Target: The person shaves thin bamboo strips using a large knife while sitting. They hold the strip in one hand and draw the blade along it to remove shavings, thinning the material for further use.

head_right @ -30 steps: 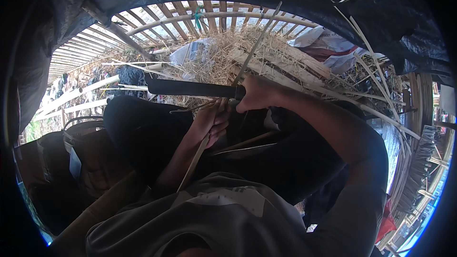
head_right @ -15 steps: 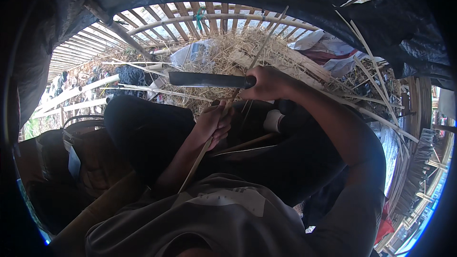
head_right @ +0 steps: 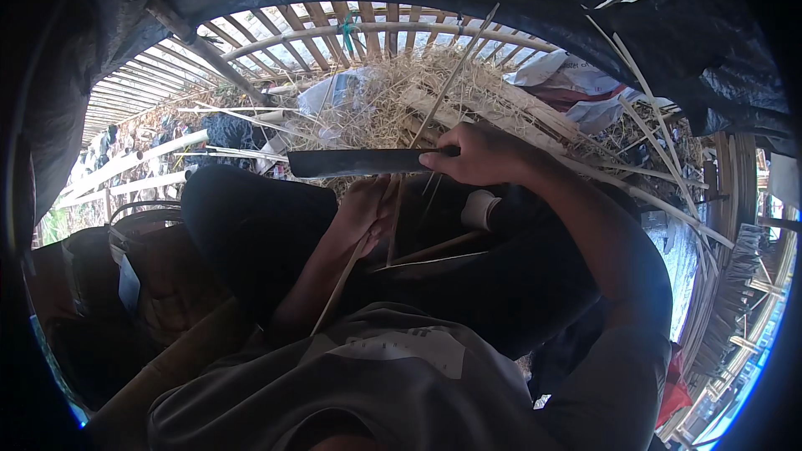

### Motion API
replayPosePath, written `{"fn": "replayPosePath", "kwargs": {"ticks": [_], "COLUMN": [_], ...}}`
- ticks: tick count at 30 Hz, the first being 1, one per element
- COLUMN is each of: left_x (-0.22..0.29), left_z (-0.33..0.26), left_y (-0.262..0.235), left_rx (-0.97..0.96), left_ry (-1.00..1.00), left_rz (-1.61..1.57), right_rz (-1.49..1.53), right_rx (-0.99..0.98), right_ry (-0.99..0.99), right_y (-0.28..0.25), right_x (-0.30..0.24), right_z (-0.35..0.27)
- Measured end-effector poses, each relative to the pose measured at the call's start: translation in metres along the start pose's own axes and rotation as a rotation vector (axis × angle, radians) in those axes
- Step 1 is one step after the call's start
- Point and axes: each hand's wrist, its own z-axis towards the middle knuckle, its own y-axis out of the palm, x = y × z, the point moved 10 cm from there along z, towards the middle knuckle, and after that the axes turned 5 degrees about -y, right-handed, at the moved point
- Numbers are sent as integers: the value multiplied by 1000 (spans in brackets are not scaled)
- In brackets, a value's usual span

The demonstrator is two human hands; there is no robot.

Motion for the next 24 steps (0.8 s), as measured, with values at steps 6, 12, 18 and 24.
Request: {"fn": "replayPosePath", "kwargs": {"ticks": [6, 12, 18, 24], "left_x": [-3, 6, 4, 3], "left_z": [3, -10, -8, -4], "left_y": [0, 2, 4, 1], "left_rx": [10, 44, -48, -17], "left_ry": [23, -26, 21, -5], "left_rz": [23, -23, -7, -3], "right_rz": [106, 40, 40, -164], "right_rx": [-105, 346, 183, 278], "right_ry": [252, -105, -217, -187], "right_y": [3, -13, -6, -12], "right_x": [-3, 5, -9, -33], "right_z": [-9, 6, 5, -6]}}
